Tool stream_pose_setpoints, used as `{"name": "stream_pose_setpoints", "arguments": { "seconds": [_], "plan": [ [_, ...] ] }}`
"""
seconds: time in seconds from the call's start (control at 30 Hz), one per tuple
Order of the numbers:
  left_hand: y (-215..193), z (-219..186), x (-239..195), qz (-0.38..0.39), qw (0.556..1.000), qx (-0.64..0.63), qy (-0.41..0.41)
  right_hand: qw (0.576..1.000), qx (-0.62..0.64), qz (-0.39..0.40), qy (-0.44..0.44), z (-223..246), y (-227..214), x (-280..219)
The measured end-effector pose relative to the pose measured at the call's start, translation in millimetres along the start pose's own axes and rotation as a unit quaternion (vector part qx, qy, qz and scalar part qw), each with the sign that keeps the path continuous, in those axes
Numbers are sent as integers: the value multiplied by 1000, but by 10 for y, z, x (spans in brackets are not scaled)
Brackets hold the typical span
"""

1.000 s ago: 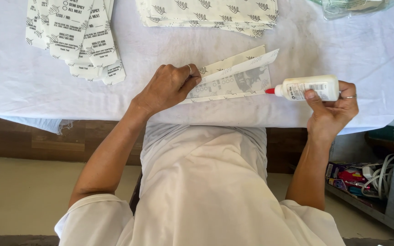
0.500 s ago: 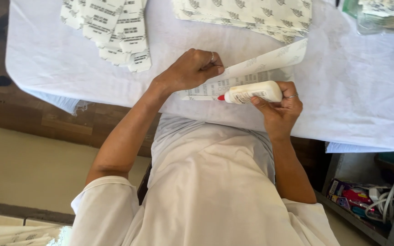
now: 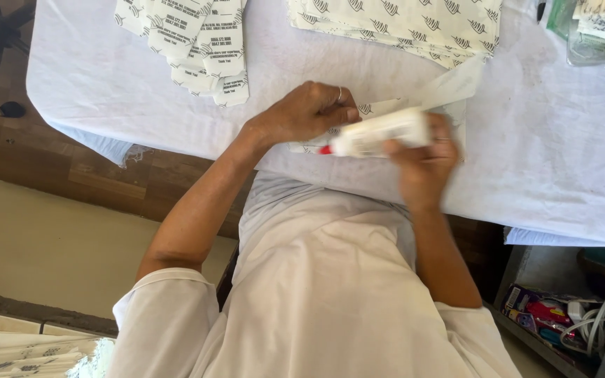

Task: Applying glue to paper strips and folding them into a specific shape.

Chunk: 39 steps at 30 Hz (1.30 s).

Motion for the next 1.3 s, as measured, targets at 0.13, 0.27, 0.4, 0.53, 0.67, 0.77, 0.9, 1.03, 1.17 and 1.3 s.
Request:
{"name": "stream_pose_setpoints", "arguments": {
  "seconds": [0.13, 0.27, 0.4, 0.53, 0.67, 0.77, 0.9, 1.03, 1.17, 1.3],
  "plan": [
    [168, -179, -218, 18, 996, 69, 45, 986, -78, -129, -74, 523, -961, 55],
    [366, -155, -402, 48, 977, 169, 119, 942, -268, -202, 31, 872, -1599, -45],
    [517, -47, -482, 46, 953, 254, 158, 851, -501, -144, -69, 760, -1821, -51],
    [536, -134, -506, 19, 948, 278, 155, 705, -691, -58, -147, 531, -1146, -138],
    [515, -200, -530, -4, 947, 282, 153, 766, -584, 160, -217, 339, 119, -478],
    [490, -205, -607, -4, 931, 332, 151, 745, -608, 182, -206, 345, 310, -548],
    [378, -123, -893, -26, 929, 343, 134, 719, -652, 149, -187, 438, -295, -589],
    [284, -82, -1085, -61, 916, 372, 138, 682, -704, 98, -171, 535, -757, -654],
    [363, -125, -1014, -122, 906, 374, 158, 698, -689, 74, -182, 498, -851, -617],
    [534, -220, -810, -223, 882, 355, 218, 764, -613, 23, -199, 636, -793, -453]
  ]
}}
Point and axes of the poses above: each hand's wrist, its own x-axis towards the middle knuckle, its own y-axis out of the palm, z = x × y, the point moved 5 cm from there along x, towards the middle knuckle, and after that the axes turned 2 degrees about y, right-handed, at the moved point
